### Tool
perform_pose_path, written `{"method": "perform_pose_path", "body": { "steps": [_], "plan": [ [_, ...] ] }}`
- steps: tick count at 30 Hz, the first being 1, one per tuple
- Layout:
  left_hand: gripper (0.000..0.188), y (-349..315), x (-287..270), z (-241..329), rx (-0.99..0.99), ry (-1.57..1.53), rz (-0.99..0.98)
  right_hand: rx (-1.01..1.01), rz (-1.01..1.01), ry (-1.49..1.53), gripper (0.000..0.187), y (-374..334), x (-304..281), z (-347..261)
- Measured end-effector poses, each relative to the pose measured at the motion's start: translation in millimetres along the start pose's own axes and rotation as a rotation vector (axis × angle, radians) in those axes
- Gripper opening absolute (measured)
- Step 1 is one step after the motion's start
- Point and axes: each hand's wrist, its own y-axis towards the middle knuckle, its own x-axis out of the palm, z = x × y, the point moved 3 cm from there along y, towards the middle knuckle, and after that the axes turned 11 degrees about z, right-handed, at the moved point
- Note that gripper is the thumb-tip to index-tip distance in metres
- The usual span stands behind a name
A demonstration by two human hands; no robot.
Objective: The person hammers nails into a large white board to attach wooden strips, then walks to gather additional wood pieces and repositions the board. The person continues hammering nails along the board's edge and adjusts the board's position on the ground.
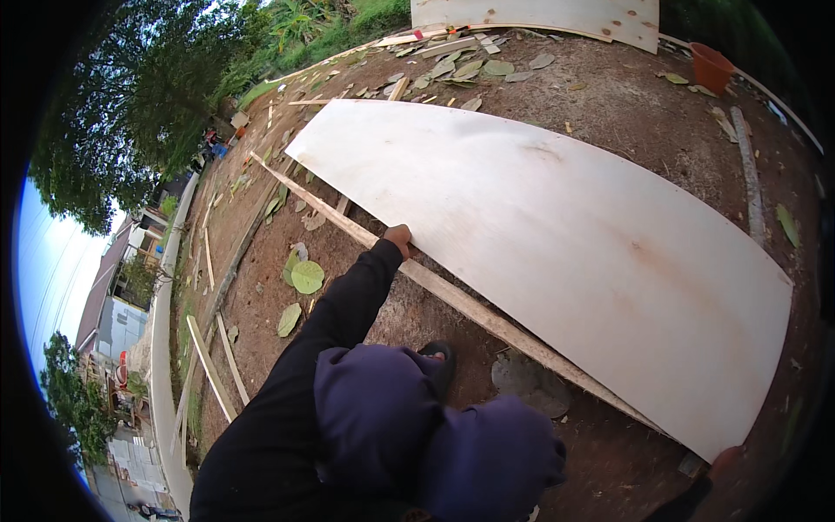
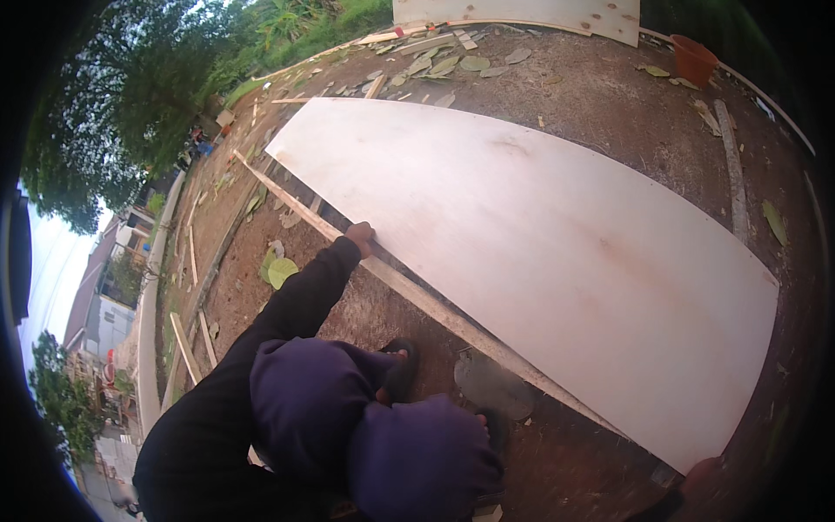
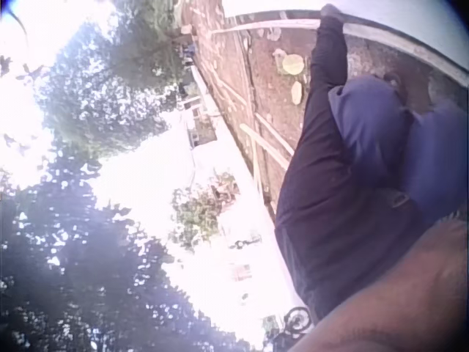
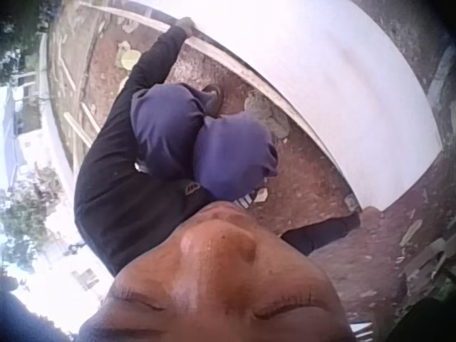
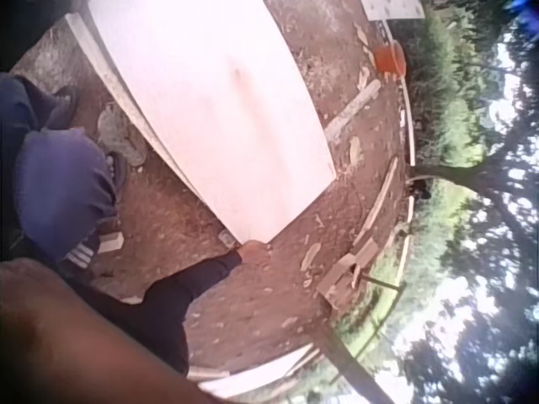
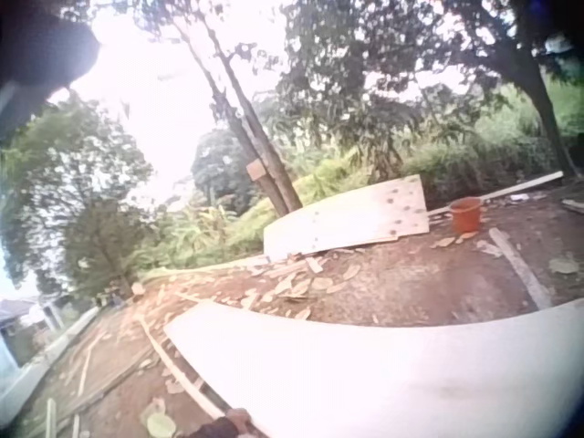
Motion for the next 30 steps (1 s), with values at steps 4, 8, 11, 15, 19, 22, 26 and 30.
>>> {"method": "perform_pose_path", "body": {
  "steps": [4,8,11,15,19,22,26,30],
  "plan": [
    [0.042,-2,4,-12,-0.01,0.023,0.013,0.066,-0.166,-0.035,0.026,-2,9,-2],
    [0.039,-2,1,-27,-0.012,0.068,0.048,0.161,-0.094,-0.028,0.031,-1,12,-3],
    [0.037,-3,-6,-30,0.017,0.14,0.11,0.223,-0.095,-0.002,0.029,-4,15,1],
    [0.035,-2,-12,-24,-0.074,0.016,0.022,0.285,-0.08,0.052,0.026,-4,14,0],
    [0.033,-5,-21,-11,-0.134,-0.053,0.004,0.342,-0.073,0.12,0.024,-2,2,-6],
    [0.031,-5,-25,-6,-0.165,-0.091,0.004,0.397,-0.078,0.157,0.022,-2,-9,-7],
    [0.029,-9,-26,-5,-0.223,-0.163,0.005,0.422,-0.079,0.192,0.022,-6,-10,-4],
    [0.027,-12,-25,-1,-0.302,-0.278,0.022,0.295,-0.044,0.056,0.027,-14,1,-9]
  ]
}}
